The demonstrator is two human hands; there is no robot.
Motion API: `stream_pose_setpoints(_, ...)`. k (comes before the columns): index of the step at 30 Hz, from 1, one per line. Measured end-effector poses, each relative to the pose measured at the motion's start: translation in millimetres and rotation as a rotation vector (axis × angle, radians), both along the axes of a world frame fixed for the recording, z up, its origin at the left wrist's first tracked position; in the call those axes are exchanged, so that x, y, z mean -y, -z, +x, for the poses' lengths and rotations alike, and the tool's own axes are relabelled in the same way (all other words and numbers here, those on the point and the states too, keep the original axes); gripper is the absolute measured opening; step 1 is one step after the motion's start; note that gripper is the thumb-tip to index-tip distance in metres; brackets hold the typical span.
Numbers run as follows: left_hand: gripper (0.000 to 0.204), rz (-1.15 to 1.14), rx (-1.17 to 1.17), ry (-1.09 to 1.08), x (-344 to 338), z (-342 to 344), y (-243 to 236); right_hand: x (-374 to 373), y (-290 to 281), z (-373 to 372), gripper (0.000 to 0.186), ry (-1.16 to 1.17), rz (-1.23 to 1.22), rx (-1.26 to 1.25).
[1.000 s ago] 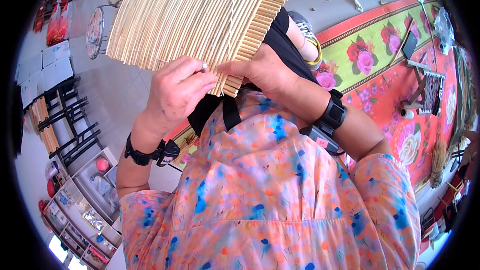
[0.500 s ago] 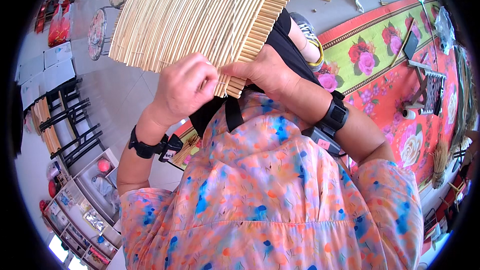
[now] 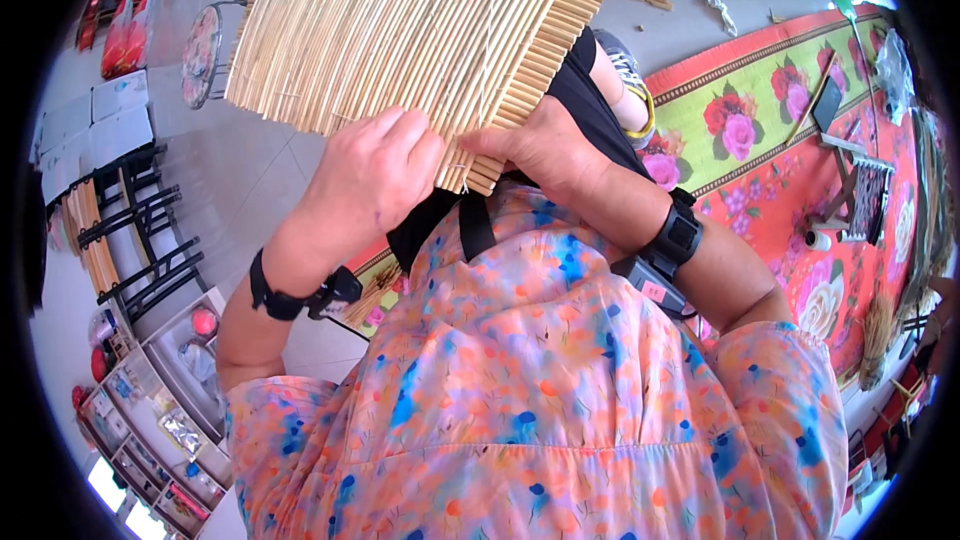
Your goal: The person constructs a mat by wrapping white thread around thin bamboo sticks and trimming the edges with a knife.
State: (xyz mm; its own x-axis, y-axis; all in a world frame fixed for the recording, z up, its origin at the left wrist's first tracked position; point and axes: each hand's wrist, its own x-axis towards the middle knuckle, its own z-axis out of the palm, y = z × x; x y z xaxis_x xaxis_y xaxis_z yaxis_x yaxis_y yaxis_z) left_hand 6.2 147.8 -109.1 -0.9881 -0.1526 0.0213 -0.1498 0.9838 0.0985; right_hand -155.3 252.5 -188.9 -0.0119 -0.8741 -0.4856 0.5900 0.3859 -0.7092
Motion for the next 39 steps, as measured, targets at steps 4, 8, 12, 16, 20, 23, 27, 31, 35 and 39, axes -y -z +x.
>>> stream_pose_setpoints(4, 0.015, 0.172, 0.017, 0.034, 17.0, -0.9, -0.4, 0.5, -3.9, 1.3, 0.046, 0.005, -0.04, 0.056)
stream_pose_setpoints(8, 0.014, 0.309, 0.024, 0.051, 27.2, 1.1, -3.3, 1.7, 1.1, 2.7, 0.045, -0.011, -0.044, -0.012)
stream_pose_setpoints(12, 0.012, 0.38, 0.023, 0.04, 33.3, 1.8, -21.3, -0.5, 3.4, 0.9, 0.044, 0.0, -0.041, 0.013)
stream_pose_setpoints(16, 0.013, 0.387, -0.068, 0.039, 27.0, 10.0, -16.9, -1.8, -3.2, 1.7, 0.044, 0.009, -0.065, 0.027)
stream_pose_setpoints(20, 0.013, 0.308, -0.016, 0.054, 22.2, 5.8, -11.9, -1.2, -5.3, -1.0, 0.046, -0.009, -0.023, 0.041)
stream_pose_setpoints(23, 0.014, 0.089, -0.002, 0.113, 14.5, 2.3, -6.4, -1.9, -0.6, 2.3, 0.047, 0.04, -0.045, 0.044)
stream_pose_setpoints(27, 0.014, -0.114, -0.071, 0.229, 6.0, 2.3, 1.9, -1.0, 0.0, 2.5, 0.048, 0.01, -0.051, -0.041)
stream_pose_setpoints(31, 0.013, -0.152, -0.135, 0.31, 7.8, 6.4, -0.2, -1.8, 1.7, 0.2, 0.05, -0.025, -0.04, -0.078)
stream_pose_setpoints(35, 0.016, -0.078, -0.227, 0.281, 8.8, 19.2, 10.8, -2.0, 0.9, 1.4, 0.051, -0.04, -0.005, -0.111)
stream_pose_setpoints(39, 0.018, 0.241, -0.137, 0.047, 12.3, 14.4, 3.7, -2.8, 5.6, 1.6, 0.05, -0.044, -0.013, -0.092)
